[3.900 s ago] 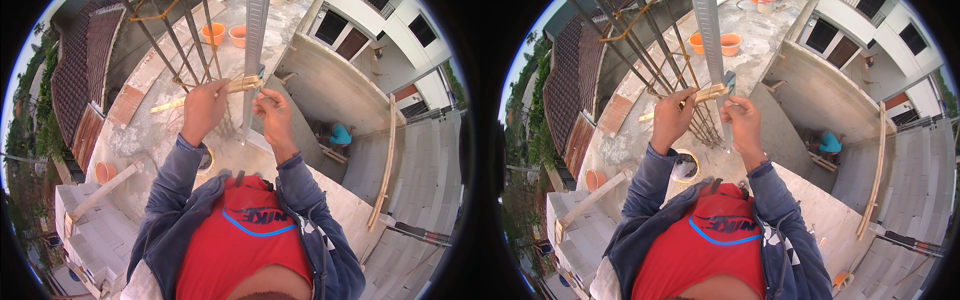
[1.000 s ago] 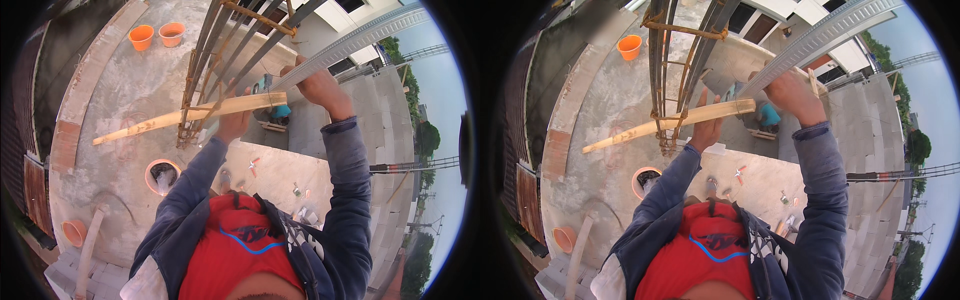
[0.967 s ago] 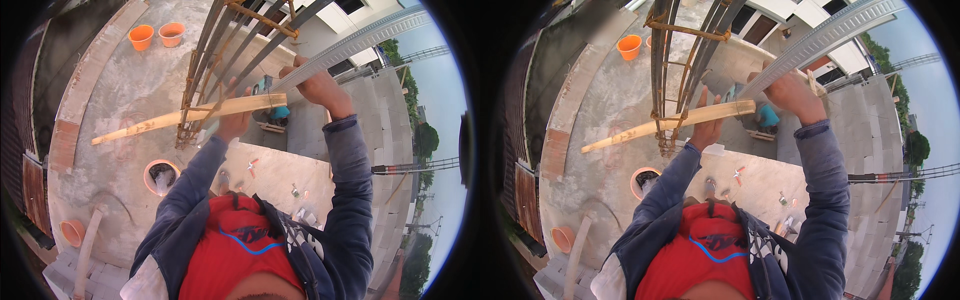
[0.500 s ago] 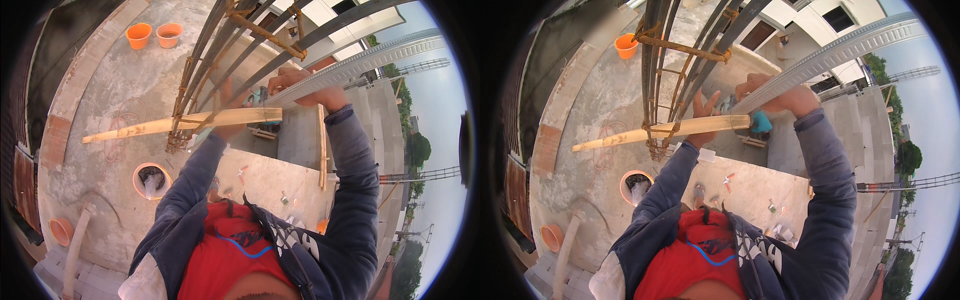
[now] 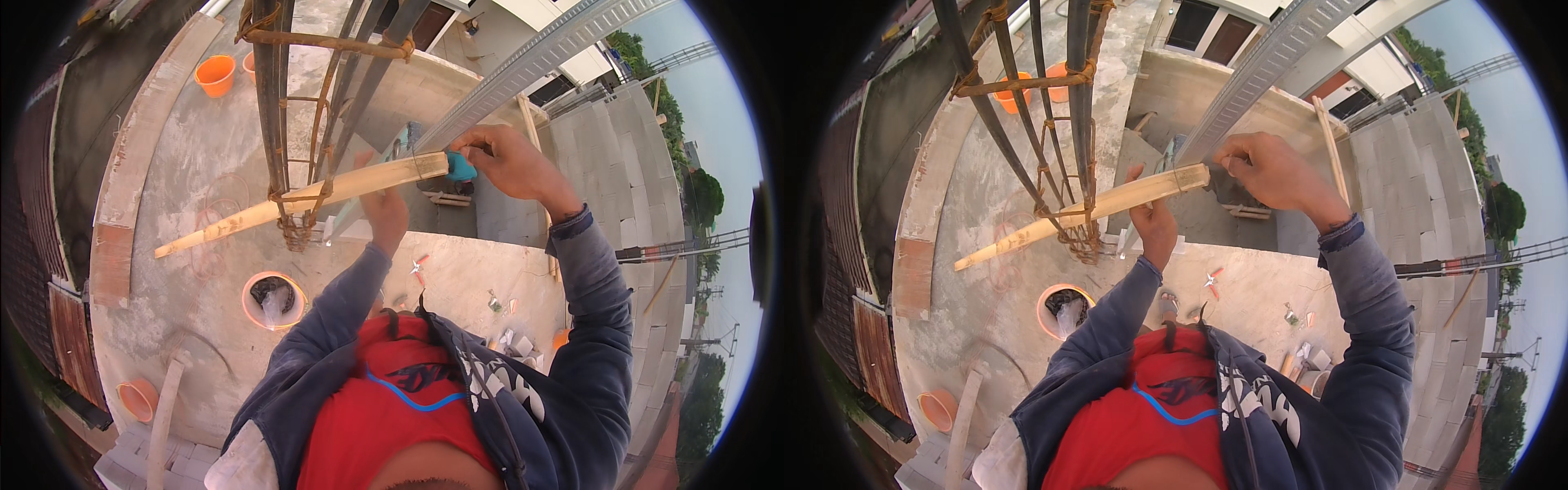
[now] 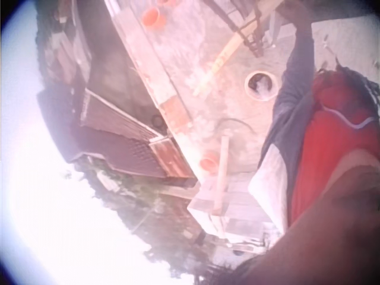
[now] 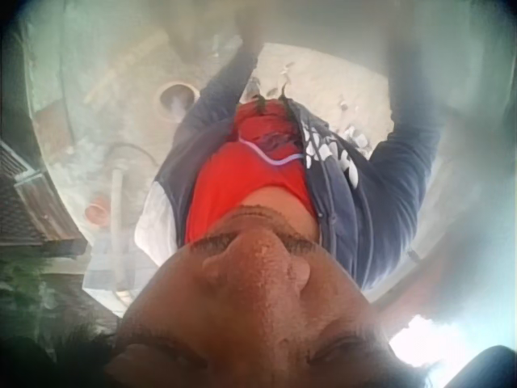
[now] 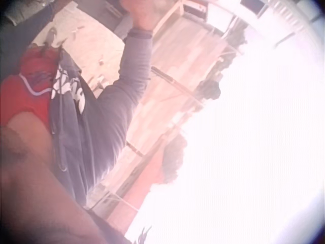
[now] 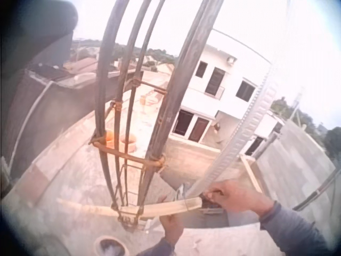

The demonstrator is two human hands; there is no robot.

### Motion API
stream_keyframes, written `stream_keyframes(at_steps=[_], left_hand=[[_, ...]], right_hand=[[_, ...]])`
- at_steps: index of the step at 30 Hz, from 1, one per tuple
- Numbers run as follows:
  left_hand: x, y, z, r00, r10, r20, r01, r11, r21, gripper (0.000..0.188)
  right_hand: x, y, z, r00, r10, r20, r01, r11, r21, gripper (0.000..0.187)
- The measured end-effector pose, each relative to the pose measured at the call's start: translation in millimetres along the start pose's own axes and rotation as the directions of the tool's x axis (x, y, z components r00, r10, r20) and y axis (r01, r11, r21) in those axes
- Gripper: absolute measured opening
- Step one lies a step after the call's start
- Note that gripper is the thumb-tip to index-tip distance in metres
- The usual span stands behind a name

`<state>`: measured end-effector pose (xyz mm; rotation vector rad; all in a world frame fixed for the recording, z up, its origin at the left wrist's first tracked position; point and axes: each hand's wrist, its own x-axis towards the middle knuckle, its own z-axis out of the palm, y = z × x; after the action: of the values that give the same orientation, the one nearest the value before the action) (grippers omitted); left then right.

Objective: The person secures wooden planks to a metal scaffolding structure using wire and pliers. They repeatedly wrap wire around the wood and metal, twist it tight, and trim excess wire. A spirit level is used to check alignment, and a hammer is used to drive nails into a wooden plank.

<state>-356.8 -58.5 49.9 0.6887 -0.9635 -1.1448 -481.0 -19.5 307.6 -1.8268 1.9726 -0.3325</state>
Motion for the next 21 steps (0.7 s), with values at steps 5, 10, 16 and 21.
stream_keyframes(at_steps=[5,10,16,21], left_hand=[[-23,1,5,0.968,-0.193,-0.163,0.189,0.981,-0.039,0.036],[-26,33,8,0.958,-0.255,-0.13,0.25,0.967,-0.056,0.028],[-17,40,-1,0.919,-0.394,0.013,0.377,0.869,-0.32,0.026],[-16,50,-6,0.861,-0.507,0.049,0.491,0.8,-0.346,0.027]], right_hand=[[-8,-29,-3,0.972,0.233,-0.038,-0.209,0.923,0.323,0.022],[-10,-33,-6,0.932,0.36,-0.048,-0.304,0.845,0.439,0.025],[-5,-24,-2,0.985,0.144,-0.099,-0.141,0.989,0.031,0.028],[10,-37,-18,0.986,0.127,-0.104,-0.138,0.984,-0.112,0.027]])
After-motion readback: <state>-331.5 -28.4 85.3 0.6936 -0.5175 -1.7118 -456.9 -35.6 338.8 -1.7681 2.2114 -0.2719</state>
